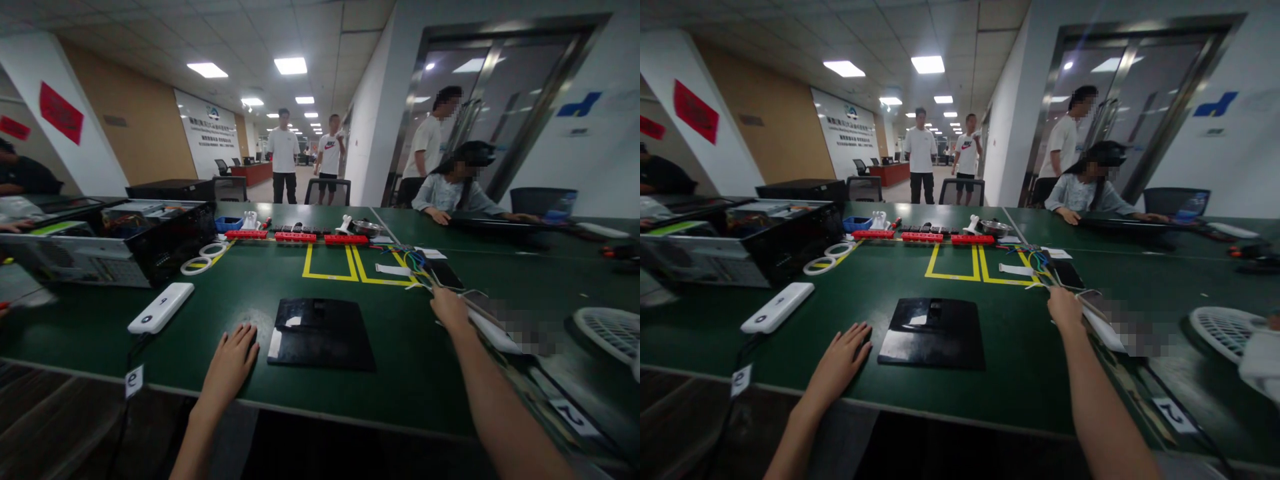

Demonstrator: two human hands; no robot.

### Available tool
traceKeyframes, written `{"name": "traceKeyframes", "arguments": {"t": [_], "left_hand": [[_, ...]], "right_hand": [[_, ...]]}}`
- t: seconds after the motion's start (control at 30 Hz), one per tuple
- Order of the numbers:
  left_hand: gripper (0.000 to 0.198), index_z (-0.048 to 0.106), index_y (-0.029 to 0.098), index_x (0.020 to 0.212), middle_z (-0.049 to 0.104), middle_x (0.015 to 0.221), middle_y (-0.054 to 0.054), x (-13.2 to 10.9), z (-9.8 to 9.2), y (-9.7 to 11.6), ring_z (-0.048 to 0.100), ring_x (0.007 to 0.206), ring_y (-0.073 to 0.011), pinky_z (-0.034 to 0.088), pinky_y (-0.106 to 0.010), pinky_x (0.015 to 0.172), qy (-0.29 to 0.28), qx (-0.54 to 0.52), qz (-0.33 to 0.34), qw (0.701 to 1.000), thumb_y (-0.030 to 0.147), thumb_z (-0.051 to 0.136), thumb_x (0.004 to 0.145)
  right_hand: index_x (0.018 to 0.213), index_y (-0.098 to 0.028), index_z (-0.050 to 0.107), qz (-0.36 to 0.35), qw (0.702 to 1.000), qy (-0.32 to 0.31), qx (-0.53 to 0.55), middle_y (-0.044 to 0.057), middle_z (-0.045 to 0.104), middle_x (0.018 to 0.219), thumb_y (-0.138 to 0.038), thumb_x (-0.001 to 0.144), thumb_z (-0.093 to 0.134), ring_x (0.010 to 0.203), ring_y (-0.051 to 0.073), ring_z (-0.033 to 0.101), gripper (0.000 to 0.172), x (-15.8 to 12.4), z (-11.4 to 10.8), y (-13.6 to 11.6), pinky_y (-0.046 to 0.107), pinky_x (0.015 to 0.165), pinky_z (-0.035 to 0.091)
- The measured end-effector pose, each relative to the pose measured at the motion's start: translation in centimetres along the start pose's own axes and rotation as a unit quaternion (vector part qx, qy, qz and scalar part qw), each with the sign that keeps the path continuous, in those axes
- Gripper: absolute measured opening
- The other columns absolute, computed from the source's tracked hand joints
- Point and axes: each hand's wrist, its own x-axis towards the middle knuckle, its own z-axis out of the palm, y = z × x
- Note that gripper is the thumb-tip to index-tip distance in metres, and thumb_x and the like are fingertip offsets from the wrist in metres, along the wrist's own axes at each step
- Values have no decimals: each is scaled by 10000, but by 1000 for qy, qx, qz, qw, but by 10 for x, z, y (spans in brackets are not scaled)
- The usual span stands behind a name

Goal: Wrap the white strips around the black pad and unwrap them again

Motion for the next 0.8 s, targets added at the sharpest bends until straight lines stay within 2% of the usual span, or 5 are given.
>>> {"name": "traceKeyframes", "arguments": {"t": [0.1,0.33,0.5,0.63,0.8], "left_hand": [[381,531,183,1257,529,1330,-113,0,-2,3,430,1271,-266,306,-490,1039,5,-12,7,1000,289,430,905],[573,445,269,1332,451,1402,-83,4,-8,40,369,1312,-259,246,-497,1072,-45,-95,142,984,438,592,805],[522,494,244,1299,463,1390,-97,16,-5,56,375,1306,-281,277,-508,1058,-51,-91,139,985,434,579,821],[525,481,224,1311,446,1402,-104,26,-6,62,361,1313,-287,301,-505,1047,-58,-94,130,985,424,566,833],[529,474,214,1317,439,1405,-105,37,-7,64,357,1315,-286,299,-493,1051,-76,-104,110,985,410,566,834]], "right_hand": [[937,-85,657,20,1000,0,18,214,655,903,-44,797,398,830,283,630,298,2,1,-7,374,690,452],[1177,-111,590,-7,989,114,93,167,634,1084,-87,831,333,990,242,589,432,3,-23,-32,361,845,436],[1142,-130,610,-132,918,190,321,123,634,1086,-259,847,378,962,236,584,397,-15,-37,-63,377,814,477],[1227,-168,559,-267,871,112,397,95,604,1074,-231,861,388,965,204,567,409,-45,-43,-100,339,814,473],[1315,-238,480,-447,841,4,306,75,559,1032,-55,834,318,932,162,535,540,-76,-28,-135,315,813,466]]}}
